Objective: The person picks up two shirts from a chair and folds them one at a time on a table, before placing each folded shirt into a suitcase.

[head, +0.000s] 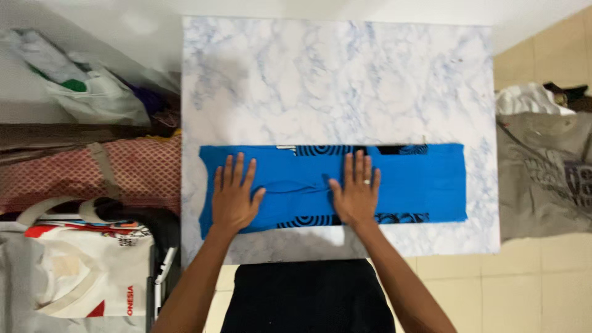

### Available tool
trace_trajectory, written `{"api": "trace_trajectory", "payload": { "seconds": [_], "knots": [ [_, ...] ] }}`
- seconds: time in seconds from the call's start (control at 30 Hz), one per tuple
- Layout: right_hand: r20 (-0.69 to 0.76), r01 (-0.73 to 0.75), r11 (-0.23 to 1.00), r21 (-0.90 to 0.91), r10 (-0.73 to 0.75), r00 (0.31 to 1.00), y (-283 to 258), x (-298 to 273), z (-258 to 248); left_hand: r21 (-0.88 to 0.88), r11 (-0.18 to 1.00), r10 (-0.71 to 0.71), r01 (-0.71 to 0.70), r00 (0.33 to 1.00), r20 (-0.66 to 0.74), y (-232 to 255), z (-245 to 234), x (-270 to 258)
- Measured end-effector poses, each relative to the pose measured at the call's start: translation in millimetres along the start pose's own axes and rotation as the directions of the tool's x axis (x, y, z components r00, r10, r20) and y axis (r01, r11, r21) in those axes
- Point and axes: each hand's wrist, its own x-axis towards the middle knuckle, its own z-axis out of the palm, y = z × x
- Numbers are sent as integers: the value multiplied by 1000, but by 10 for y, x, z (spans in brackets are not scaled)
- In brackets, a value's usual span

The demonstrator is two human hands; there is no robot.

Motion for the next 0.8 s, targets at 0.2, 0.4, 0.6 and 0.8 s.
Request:
{"api": "trace_trajectory", "payload": {
  "seconds": [0.2, 0.4, 0.6, 0.8],
  "knots": [
    [32, -157, 985, -75, 160, 987, 1079, 17, -284, 34, 999, 28, -26, 998, -63, 16, 57, -41],
    [69, -333, 940, 81, 328, 942, 1863, 69, -486, 66, 998, 10, -11, 1000, 7, 36, 36, 4],
    [-2, -269, 962, 54, 269, 963, 1993, 36, -478, 97, 995, -13, 7, 998, 68, 104, -22, 95],
    [31, -214, 969, 124, 211, 977, 2259, 74, -510, 3, 1000, -28, 29, 999, -37, 575, 175, -106]
  ]
}}
